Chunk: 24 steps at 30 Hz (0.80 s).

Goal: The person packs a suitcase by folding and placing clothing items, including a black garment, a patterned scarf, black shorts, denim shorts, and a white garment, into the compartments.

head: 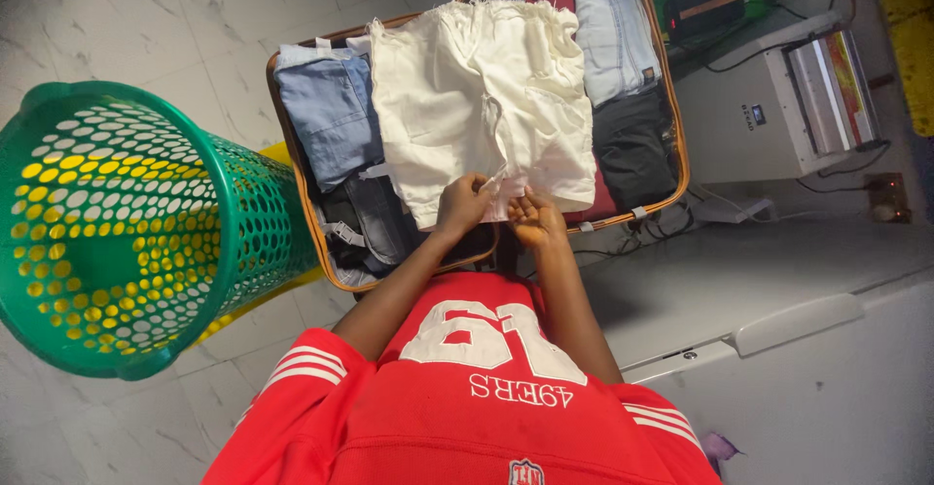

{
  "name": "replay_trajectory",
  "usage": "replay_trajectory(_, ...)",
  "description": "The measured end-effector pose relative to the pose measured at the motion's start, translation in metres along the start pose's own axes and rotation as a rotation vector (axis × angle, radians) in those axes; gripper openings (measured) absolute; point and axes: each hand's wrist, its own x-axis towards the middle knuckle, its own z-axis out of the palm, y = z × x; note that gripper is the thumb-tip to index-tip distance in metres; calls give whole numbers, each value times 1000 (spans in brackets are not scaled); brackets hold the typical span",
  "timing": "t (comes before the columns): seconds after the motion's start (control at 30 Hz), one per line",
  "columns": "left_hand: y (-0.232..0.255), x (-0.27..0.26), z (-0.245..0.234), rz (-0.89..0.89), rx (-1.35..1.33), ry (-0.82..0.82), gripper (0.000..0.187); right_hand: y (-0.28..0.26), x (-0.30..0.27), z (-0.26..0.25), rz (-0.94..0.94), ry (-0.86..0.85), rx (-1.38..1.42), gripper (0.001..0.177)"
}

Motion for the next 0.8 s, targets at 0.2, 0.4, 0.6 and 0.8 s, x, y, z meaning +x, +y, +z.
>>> replay_trajectory(0.2,-5,1,-4,-176,-307,-65,25,8,-37,22,-177,-104,-399,21)
replay_trajectory(0.4,-8,-3,4,-337,-488,-34,21,19,-76,45,-385,19,-689,27)
replay_trajectory(0.6,-23,-5,21,-307,-606,-27,21,29,-79,45,-536,-111,-718,20)
replay_trajectory(0.8,-14,-12,23,-225,-608,28,27,22,-88,44,-443,-120,-695,18)
